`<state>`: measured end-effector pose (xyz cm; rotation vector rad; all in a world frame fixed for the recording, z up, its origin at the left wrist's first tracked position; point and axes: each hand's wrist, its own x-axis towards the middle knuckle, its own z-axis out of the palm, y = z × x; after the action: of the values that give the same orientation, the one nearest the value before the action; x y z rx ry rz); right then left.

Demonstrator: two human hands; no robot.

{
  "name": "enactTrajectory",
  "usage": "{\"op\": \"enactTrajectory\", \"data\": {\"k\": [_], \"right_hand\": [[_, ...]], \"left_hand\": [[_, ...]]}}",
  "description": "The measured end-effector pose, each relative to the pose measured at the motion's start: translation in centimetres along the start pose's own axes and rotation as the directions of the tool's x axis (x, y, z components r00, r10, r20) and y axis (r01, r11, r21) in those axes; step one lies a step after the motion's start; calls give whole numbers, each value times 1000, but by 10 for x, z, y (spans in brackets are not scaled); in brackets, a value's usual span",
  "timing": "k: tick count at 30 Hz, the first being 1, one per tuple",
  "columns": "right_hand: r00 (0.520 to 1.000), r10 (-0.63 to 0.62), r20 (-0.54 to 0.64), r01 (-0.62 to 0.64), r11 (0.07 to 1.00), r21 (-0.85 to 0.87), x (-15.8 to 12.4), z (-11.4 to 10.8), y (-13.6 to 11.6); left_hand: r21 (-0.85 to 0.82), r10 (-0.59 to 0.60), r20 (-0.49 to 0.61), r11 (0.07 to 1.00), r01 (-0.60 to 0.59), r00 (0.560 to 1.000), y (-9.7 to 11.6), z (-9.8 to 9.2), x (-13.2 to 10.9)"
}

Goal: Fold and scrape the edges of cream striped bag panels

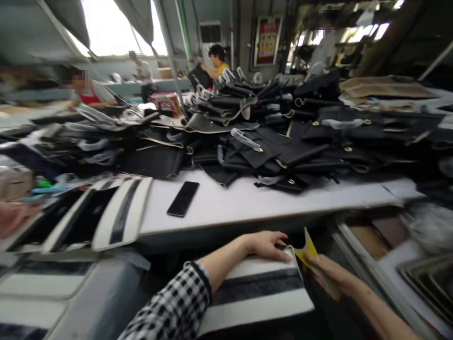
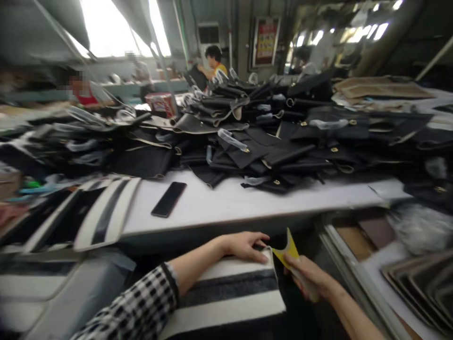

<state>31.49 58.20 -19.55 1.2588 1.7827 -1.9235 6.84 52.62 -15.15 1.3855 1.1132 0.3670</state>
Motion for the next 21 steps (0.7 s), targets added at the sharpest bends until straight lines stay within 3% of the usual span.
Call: {"op": "enactTrajectory", "data": {"k": [3,5,8,11,13,17,21], "right_hand": [[983,102,153,-107,994,25,-37,-6,24],[978,47,205,-23,993,-120,-38,-10,12],[987,-160,24,156,901,-405,-22,-15,-17],[933,-294,-206,124,802,-584,-5,-22,-41],[880,-386,-276,88,705,-704,2,-28,-53],[832,-531,-165,116,456,-882,10,-36,-75],[817,-577,-11,180,273,-945,18,-35,-91]], "left_hand": [[-113,0,30,994,3,1000,-10,-3,4],[-173,-12,35,985,18,999,-13,-2,4],[-260,-30,31,965,38,999,-13,3,4],[-342,-33,47,939,47,998,-12,6,7],[-399,-34,67,915,58,997,-12,6,9],[-481,-86,57,870,103,995,-13,4,10],[-409,7,-36,912,-21,999,-13,3,11]]}}
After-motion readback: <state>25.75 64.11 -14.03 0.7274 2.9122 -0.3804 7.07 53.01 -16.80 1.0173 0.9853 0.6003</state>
